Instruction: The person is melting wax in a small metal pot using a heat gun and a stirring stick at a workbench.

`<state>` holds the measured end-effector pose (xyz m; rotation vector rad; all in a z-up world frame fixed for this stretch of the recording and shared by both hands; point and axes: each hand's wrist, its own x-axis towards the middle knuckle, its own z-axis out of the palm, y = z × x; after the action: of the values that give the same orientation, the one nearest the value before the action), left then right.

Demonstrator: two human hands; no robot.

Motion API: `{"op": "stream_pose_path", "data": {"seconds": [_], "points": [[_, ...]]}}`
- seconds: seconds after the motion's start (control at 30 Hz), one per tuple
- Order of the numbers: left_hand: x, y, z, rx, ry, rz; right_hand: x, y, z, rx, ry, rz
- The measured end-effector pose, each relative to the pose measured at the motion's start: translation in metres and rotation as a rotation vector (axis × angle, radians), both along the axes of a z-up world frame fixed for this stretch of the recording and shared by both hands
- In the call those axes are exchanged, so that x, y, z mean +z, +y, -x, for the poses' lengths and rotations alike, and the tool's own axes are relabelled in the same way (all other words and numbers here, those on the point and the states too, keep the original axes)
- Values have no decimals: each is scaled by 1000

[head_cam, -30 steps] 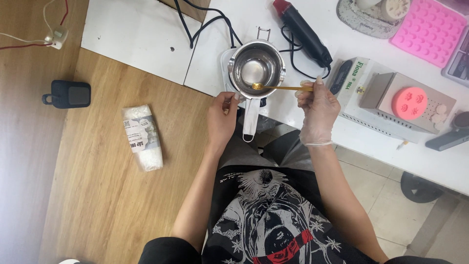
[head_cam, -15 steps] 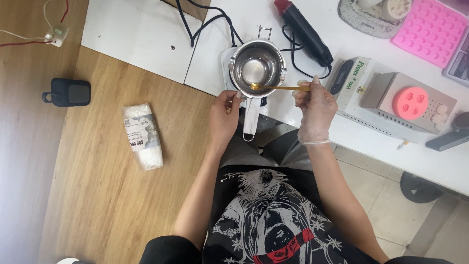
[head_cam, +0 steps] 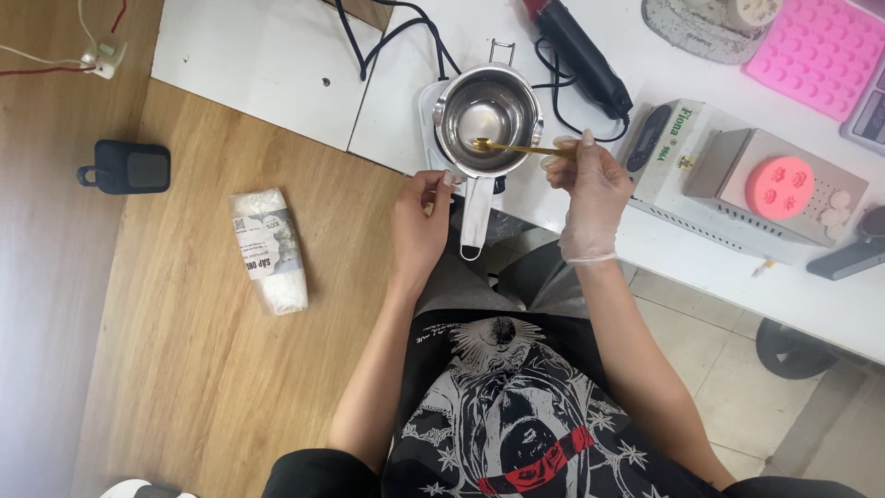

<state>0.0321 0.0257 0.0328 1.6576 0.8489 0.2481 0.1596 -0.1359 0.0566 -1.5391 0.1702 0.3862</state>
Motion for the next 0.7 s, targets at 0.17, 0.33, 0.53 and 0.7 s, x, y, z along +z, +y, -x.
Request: {"op": "stream_pose_path", "data": {"seconds": [0.17,0.33,0.53,0.7], "points": [[4,-5,9,17,17,-1,-6,4,1,19,30,47],[26,-11,18,4,26,-12,-23,0,1,36,34,32],[46,-24,37,4,-46,47,-20,-9,8,49,2,54],[68,-42,56,-59,55,8,-7,-30,28,70,-212,162]]}}
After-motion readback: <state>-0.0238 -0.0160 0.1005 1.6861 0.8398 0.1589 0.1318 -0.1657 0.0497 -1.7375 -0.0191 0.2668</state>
